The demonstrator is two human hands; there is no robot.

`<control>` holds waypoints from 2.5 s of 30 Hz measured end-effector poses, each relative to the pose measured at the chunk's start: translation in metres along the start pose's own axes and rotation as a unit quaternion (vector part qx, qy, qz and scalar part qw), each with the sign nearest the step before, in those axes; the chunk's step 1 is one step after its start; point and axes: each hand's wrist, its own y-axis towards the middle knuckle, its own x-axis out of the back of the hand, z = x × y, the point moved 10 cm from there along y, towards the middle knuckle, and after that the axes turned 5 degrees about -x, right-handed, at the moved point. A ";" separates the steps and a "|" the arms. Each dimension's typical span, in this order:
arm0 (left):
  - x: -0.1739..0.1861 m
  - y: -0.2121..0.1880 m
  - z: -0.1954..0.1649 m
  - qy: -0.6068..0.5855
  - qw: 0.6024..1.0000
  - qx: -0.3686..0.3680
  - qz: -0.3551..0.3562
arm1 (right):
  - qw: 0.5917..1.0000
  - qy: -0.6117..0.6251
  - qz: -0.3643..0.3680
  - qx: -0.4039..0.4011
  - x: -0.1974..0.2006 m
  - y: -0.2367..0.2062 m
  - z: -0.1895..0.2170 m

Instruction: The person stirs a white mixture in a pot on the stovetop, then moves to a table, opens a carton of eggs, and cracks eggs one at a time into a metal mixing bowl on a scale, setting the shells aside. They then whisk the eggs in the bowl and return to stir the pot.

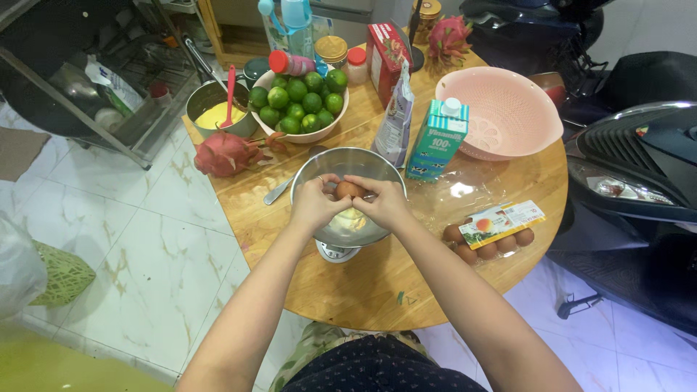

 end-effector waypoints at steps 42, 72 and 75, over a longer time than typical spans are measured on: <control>-0.146 -0.028 -0.030 -0.618 0.750 0.174 0.157 | 0.988 0.156 -0.004 0.012 0.118 -0.055 -0.016; -0.234 -0.082 -0.015 -0.086 0.991 0.044 0.088 | 0.708 -0.589 0.389 0.031 0.087 -0.076 -0.167; -0.234 -0.083 -0.014 -0.072 0.989 0.076 0.105 | 0.703 -0.590 0.390 0.077 0.083 -0.070 -0.156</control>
